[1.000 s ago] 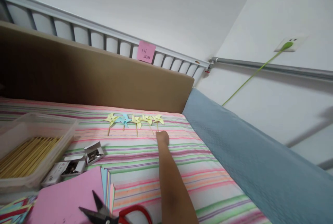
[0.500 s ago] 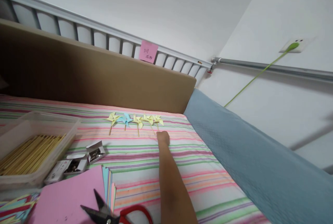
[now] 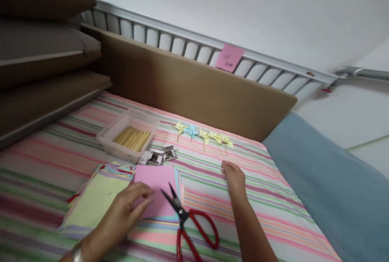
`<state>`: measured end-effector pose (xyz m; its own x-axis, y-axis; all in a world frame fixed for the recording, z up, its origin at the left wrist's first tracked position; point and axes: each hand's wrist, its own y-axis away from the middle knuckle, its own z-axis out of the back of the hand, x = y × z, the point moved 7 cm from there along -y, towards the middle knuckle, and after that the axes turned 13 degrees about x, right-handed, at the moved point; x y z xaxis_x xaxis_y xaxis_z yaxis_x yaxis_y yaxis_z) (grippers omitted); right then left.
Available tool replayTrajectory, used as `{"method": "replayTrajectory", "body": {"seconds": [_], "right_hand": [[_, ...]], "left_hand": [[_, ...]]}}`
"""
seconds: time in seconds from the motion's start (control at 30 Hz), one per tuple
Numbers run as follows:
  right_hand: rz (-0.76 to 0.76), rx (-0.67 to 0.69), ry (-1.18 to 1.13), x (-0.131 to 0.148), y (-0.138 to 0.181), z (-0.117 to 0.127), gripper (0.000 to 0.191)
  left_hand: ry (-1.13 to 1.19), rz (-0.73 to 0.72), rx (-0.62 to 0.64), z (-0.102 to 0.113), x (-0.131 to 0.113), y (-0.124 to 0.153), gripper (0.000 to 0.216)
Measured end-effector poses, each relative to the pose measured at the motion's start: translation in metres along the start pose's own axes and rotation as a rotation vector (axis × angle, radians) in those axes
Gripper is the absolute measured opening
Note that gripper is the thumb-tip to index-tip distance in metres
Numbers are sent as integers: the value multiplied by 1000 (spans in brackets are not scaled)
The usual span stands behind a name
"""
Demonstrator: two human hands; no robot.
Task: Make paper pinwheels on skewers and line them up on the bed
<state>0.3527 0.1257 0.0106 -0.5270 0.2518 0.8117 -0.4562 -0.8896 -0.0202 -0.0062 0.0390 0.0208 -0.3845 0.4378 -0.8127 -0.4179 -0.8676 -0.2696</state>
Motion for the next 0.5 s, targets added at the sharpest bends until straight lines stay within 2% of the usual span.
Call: {"method": "replayTrajectory", "body": {"seconds": [0.13,0.2,0.27,0.4,0.5], "right_hand": [[38,212,-173,33,84,-38,32],[41,354,-367,52,128,-70,32],[29,474,-433,68,165,-106,26],[13,676,-459,87,211,-170,20],[-22,741,-474,91,224,-198,22]], "left_hand": [[42,156,-84,53,26,6,17],[58,242,-101,75,44,11,15],[49,328,-122,94,61,17,18],[-15,422,-142,113,80,30,24],[-48,456,-116,115,86,35,25]]}}
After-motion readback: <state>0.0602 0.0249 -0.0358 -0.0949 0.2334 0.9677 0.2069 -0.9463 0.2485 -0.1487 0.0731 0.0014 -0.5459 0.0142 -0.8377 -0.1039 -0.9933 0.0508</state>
